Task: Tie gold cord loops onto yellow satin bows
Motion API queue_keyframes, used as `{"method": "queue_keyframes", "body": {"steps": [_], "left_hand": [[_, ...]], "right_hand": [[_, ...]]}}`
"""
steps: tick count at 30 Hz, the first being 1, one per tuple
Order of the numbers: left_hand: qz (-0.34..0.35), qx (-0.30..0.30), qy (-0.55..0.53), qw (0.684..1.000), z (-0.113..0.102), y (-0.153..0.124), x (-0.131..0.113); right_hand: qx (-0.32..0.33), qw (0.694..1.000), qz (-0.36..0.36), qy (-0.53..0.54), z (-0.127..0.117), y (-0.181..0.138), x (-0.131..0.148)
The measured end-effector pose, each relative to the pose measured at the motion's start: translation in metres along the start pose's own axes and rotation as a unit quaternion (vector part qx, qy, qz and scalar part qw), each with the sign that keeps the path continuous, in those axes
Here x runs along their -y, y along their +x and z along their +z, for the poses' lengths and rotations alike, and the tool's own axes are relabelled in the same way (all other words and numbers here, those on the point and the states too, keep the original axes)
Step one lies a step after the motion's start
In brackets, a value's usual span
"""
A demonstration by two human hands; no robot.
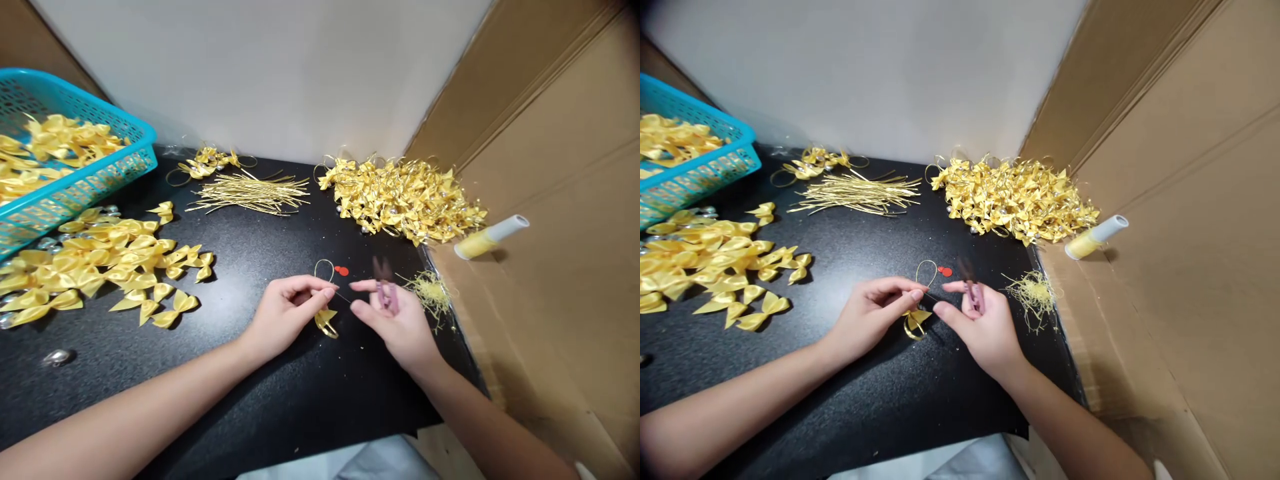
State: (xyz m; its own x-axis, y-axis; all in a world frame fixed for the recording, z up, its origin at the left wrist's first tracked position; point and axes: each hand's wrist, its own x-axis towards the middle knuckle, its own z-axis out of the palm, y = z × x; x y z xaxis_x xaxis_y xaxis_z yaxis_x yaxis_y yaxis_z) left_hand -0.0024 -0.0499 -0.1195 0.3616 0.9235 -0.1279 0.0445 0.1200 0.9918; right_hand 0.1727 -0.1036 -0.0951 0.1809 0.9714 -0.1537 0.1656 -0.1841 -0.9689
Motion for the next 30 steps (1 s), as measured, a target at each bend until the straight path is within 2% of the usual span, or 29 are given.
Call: {"method": "queue_keyframes", "body": {"steps": [3, 8, 11, 14, 18, 25, 30], "left_hand": [[0.006, 0.010, -0.011, 1.000, 0.000, 0.000, -0.001], [0.040, 0.016, 0.007, 0.999, 0.000, 0.000, -0.001], [0.073, 0.025, 0.045, 0.996, -0.002, -0.001, -0.001], [0.077, 0.052, 0.058, 0.994, -0.003, -0.002, -0.001], [0.039, 0.071, 0.025, 0.996, -0.002, -0.003, -0.004], [-0.086, 0.149, -0.032, 0.985, -0.005, 0.006, -0.012], [-0.126, 0.186, -0.040, 0.974, -0.007, 0.012, -0.013]], "right_hand": [[0.065, 0.995, -0.002, -0.070, 0.003, 0.015, 0.006], [0.119, 0.985, -0.024, -0.119, -0.003, 0.029, 0.016], [0.147, 0.983, -0.021, -0.106, -0.012, 0.036, 0.019], [0.165, 0.983, -0.008, -0.073, -0.016, 0.041, 0.017], [0.175, 0.983, 0.003, -0.058, -0.016, 0.043, 0.013], [0.202, 0.977, -0.001, -0.070, -0.014, 0.042, 0.014], [0.195, 0.978, -0.011, -0.079, -0.011, 0.043, 0.012]]}}
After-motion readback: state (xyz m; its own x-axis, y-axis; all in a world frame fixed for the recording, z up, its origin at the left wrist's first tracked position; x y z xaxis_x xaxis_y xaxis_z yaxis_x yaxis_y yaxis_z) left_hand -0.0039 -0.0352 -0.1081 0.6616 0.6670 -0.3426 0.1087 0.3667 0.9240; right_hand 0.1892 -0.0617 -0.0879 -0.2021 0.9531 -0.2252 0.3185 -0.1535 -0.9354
